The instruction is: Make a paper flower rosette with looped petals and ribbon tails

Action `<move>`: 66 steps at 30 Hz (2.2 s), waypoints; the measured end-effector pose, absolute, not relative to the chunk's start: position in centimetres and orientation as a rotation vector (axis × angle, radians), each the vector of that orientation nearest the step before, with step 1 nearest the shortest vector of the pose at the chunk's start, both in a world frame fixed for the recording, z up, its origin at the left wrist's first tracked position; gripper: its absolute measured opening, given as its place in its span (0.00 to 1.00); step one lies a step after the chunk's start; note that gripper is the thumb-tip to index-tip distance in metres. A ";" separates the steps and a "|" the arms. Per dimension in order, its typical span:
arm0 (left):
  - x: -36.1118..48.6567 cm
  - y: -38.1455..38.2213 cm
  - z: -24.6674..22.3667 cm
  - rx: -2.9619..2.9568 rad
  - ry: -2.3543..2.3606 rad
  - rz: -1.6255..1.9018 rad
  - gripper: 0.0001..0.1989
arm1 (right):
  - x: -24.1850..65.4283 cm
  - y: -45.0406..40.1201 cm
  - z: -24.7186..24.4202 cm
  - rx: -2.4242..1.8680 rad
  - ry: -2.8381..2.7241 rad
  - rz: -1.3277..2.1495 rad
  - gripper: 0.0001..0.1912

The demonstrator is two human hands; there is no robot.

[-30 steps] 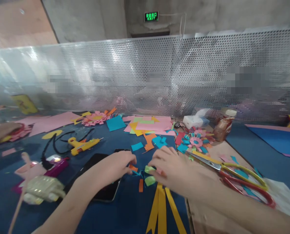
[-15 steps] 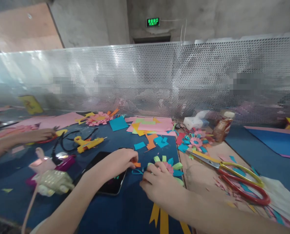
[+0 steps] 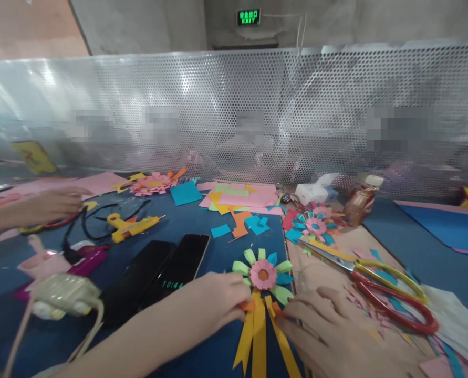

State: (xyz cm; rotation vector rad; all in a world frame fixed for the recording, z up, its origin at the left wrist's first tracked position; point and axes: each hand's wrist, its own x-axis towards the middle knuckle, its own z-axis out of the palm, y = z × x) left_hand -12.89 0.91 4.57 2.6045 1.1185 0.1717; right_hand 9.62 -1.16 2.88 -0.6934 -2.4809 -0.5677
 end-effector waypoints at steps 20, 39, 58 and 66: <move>-11.7 2.3 2.0 3.108 1.145 0.310 0.06 | 9.3 1.8 0.2 -0.744 -2.545 -0.413 0.17; -11.9 2.5 1.6 3.124 1.147 0.338 0.07 | 8.8 1.6 0.6 -0.756 -2.525 -0.500 0.24; -12.1 1.0 2.1 3.130 1.090 0.695 0.09 | 9.4 1.5 0.8 -0.773 -2.494 -0.614 0.20; -11.5 -1.1 1.4 3.273 0.874 0.670 0.09 | 9.1 1.5 1.2 -0.803 -2.483 -0.633 0.24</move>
